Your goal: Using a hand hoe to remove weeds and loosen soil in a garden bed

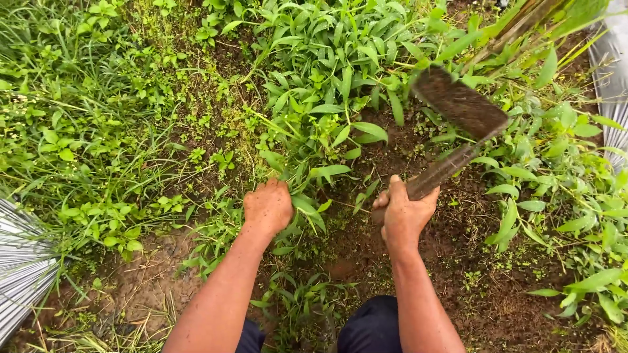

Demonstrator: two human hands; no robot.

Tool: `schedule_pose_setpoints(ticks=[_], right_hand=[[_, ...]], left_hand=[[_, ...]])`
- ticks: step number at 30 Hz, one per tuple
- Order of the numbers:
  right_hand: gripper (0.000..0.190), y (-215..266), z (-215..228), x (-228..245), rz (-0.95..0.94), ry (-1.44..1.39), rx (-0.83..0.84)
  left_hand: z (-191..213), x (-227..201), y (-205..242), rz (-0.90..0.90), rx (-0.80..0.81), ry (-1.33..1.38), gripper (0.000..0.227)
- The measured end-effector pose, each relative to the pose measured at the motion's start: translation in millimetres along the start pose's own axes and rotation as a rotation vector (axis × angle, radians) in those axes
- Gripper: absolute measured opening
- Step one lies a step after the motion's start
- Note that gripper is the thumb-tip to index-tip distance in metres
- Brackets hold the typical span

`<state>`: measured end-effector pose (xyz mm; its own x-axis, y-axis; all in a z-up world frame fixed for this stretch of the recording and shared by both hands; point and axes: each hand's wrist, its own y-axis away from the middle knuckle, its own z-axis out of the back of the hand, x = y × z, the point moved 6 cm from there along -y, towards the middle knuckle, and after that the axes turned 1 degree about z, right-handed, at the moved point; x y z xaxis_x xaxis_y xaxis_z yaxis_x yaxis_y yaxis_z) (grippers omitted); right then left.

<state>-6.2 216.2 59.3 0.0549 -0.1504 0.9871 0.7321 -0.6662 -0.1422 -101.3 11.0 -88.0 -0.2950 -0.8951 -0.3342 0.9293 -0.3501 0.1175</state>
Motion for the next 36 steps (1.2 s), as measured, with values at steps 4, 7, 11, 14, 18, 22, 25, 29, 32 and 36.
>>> schedule_pose_setpoints(ticks=[4, 7, 11, 14, 18, 22, 25, 29, 32, 36], right_hand=[[0.040, 19, -14, -38, -0.229, 0.238, 0.182], [0.037, 47, -22, -54, -0.489, 0.430, 0.451], [0.039, 39, -24, -31, -0.459, 0.353, 0.384], [0.035, 26, -17, 6, -0.266, 0.279, 0.105], [0.034, 5, -17, -13, -0.084, 0.182, 0.036], [0.036, 23, -27, -44, -0.319, 0.401, 0.258], [0.034, 26, -23, -31, -0.362, 0.426, 0.289], [0.031, -1, -16, -2, 0.005, 0.171, 0.087], [0.025, -18, -24, -13, 0.045, 0.125, 0.002], [0.029, -5, -42, -56, -0.207, 0.386, 0.243]], left_hand=[[-16, 9, -6, 0.035, 0.071, 0.007, 0.035], [-21, 21, -9, 0.079, 0.086, 0.012, 0.035], [-24, 42, -19, 0.180, 0.110, 0.054, 0.037], [-19, 38, -13, 0.173, 0.130, 0.030, 0.039], [-21, 33, -14, 0.168, 0.155, 0.023, 0.039], [-2, 25, -7, 0.168, 0.157, 0.035, 0.040], [-8, 27, -7, 0.166, 0.151, 0.026, 0.039], [-13, 26, -6, 0.177, 0.170, 0.030, 0.039], [-10, 23, -2, 0.178, 0.188, 0.051, 0.040], [-13, 28, -8, 0.171, 0.194, 0.041, 0.041]])
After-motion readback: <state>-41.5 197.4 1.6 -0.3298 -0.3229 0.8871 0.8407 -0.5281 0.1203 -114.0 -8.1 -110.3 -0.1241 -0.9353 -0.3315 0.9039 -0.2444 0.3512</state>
